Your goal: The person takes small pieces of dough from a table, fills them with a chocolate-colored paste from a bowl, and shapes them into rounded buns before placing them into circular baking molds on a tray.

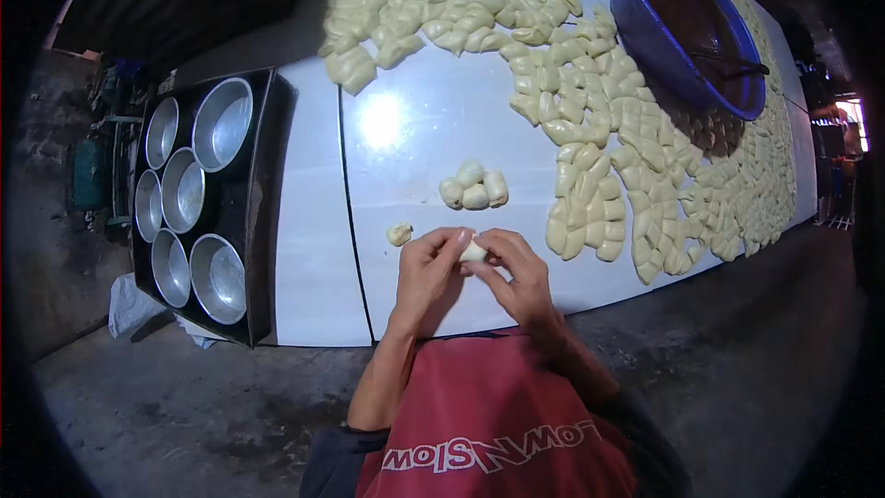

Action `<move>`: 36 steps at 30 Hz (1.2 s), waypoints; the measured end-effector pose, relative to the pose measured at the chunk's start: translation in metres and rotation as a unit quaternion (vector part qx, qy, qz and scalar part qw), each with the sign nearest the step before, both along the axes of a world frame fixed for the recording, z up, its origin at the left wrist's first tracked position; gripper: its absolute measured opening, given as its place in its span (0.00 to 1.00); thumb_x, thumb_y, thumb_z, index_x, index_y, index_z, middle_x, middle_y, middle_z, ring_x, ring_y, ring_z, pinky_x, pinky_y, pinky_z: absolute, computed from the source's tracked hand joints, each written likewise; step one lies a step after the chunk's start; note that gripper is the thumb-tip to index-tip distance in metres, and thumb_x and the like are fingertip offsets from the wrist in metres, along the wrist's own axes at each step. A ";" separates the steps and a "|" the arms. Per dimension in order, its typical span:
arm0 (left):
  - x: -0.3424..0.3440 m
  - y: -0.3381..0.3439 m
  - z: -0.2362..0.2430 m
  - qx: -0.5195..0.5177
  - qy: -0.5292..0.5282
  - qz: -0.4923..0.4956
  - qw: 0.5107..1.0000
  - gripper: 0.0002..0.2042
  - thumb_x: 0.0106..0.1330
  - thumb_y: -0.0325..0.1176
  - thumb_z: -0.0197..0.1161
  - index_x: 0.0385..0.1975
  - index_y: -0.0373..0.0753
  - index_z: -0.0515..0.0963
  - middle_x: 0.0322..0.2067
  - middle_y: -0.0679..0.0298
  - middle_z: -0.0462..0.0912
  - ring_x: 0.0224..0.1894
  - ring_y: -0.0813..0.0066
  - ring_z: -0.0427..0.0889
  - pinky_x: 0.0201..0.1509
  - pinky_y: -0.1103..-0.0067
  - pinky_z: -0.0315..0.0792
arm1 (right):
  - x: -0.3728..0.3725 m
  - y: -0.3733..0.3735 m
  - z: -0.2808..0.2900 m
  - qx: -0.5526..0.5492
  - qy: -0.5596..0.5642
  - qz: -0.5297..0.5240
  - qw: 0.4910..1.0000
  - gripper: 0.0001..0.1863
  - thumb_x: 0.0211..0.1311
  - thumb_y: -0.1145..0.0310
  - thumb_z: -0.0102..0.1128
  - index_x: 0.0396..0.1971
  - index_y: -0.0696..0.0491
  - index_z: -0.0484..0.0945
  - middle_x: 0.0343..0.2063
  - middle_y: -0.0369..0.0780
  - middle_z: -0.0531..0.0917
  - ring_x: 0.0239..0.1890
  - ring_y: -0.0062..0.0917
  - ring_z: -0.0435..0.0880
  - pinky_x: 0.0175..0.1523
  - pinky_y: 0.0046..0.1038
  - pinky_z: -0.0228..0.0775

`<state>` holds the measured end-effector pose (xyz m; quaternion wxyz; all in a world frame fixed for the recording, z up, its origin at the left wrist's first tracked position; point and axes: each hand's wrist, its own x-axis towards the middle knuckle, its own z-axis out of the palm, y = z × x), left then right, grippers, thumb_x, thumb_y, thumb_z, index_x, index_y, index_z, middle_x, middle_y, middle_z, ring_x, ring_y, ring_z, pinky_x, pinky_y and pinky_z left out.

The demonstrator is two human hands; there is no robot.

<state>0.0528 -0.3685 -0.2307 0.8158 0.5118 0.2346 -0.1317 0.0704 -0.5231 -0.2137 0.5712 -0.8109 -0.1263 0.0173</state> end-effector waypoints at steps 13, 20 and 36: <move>0.033 -0.013 0.029 0.342 -0.068 -0.022 0.937 0.13 0.67 0.28 0.63 0.47 0.28 0.79 0.39 0.53 0.86 0.42 0.70 0.84 0.47 0.76 0.76 | 0.012 -0.048 -0.014 -0.128 -0.017 -0.093 0.987 0.08 0.64 0.69 0.65 0.39 0.57 0.82 0.31 0.43 0.85 0.28 0.30 0.85 0.33 0.29 0.75; 0.037 -0.037 0.036 0.554 -0.250 -0.039 0.793 0.14 0.61 0.29 0.71 0.46 0.40 0.82 0.52 0.55 0.76 0.48 0.62 0.80 0.46 0.71 0.76 | -0.009 -0.151 0.000 -0.289 0.009 -0.327 0.899 0.21 0.54 0.68 0.71 0.48 0.55 0.79 0.37 0.45 0.84 0.33 0.38 0.85 0.39 0.34 0.77; 0.076 -0.183 0.010 0.518 -0.472 -0.318 0.638 0.14 0.64 0.36 0.63 0.49 0.44 0.80 0.56 0.61 0.75 0.57 0.61 0.73 0.55 0.67 0.65 | -0.065 -0.221 0.026 0.432 0.092 -0.284 0.851 0.27 0.60 0.70 0.60 0.58 0.65 0.69 0.38 0.42 0.82 0.35 0.29 0.81 0.44 0.30 0.76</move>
